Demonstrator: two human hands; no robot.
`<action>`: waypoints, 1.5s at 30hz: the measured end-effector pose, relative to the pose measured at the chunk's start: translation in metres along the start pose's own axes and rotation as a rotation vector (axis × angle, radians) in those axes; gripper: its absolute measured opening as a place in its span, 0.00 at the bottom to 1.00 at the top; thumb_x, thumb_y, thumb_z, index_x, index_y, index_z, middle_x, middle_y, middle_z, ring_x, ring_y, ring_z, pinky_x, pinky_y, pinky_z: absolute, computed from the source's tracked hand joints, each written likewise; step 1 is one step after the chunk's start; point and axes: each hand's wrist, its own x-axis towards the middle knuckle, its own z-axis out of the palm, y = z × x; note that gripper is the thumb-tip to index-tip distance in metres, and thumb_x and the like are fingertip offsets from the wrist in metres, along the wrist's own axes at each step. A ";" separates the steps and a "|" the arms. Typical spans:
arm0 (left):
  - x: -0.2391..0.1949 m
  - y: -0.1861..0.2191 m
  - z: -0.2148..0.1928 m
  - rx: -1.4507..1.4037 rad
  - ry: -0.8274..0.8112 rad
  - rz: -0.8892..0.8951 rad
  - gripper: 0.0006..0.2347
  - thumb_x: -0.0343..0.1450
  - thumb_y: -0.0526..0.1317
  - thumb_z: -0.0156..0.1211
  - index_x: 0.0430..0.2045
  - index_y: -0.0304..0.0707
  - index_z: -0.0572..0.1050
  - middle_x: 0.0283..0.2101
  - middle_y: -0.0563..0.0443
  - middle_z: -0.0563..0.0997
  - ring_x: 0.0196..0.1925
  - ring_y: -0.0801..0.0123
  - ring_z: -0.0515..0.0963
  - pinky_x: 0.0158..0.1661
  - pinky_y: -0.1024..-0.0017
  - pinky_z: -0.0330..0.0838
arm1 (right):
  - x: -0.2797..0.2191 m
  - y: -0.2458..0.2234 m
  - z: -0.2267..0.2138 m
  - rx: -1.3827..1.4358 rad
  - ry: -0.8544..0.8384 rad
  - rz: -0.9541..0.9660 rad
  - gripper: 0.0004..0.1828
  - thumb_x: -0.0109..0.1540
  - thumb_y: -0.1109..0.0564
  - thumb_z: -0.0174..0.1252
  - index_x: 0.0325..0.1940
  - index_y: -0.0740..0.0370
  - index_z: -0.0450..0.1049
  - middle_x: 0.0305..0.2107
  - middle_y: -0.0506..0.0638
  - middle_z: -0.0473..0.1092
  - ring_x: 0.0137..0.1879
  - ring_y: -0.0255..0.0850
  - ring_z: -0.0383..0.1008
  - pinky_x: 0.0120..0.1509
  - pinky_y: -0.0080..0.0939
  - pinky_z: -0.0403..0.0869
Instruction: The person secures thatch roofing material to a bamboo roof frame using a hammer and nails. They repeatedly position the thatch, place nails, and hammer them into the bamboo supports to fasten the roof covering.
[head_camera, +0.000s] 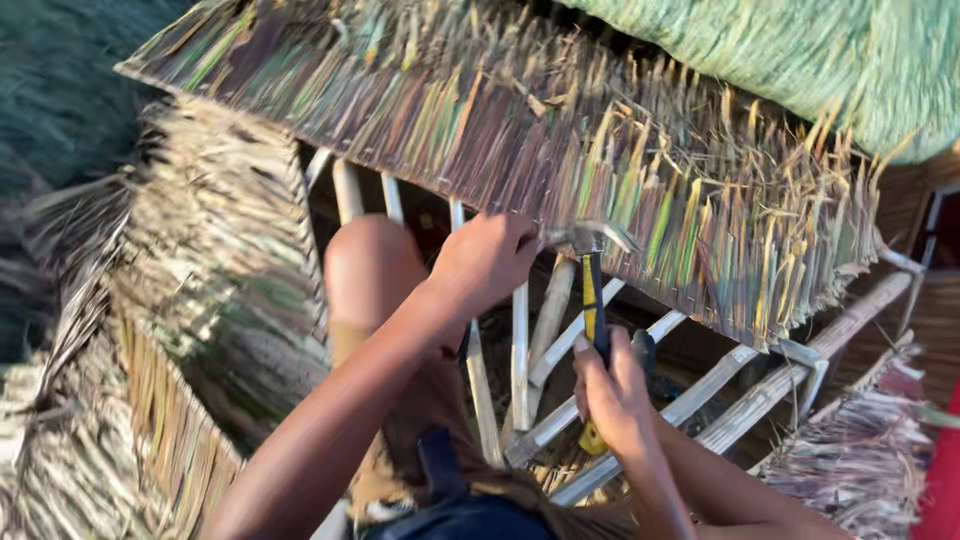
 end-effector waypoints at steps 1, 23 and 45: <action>-0.045 0.015 -0.030 0.092 0.024 -0.071 0.11 0.71 0.44 0.59 0.25 0.35 0.79 0.28 0.35 0.81 0.33 0.41 0.81 0.36 0.48 0.75 | -0.028 -0.013 0.003 -0.044 -0.054 -0.054 0.11 0.66 0.51 0.53 0.39 0.60 0.62 0.16 0.44 0.60 0.15 0.33 0.60 0.17 0.37 0.61; -0.497 -0.048 0.052 -0.200 0.104 -0.694 0.24 0.71 0.29 0.51 0.65 0.32 0.59 0.44 0.30 0.78 0.47 0.38 0.79 0.43 0.50 0.73 | -0.179 -0.063 0.179 -1.188 -1.271 -0.548 0.23 0.63 0.40 0.56 0.38 0.66 0.72 0.26 0.65 0.74 0.39 0.64 0.75 0.41 0.58 0.71; -0.298 0.005 -0.168 0.190 -0.847 -0.805 0.04 0.67 0.39 0.66 0.30 0.44 0.85 0.34 0.49 0.87 0.38 0.66 0.87 0.45 0.64 0.79 | -0.072 -0.136 0.107 -0.754 -1.092 -0.427 0.24 0.66 0.44 0.57 0.54 0.67 0.75 0.33 0.61 0.79 0.42 0.56 0.81 0.45 0.50 0.75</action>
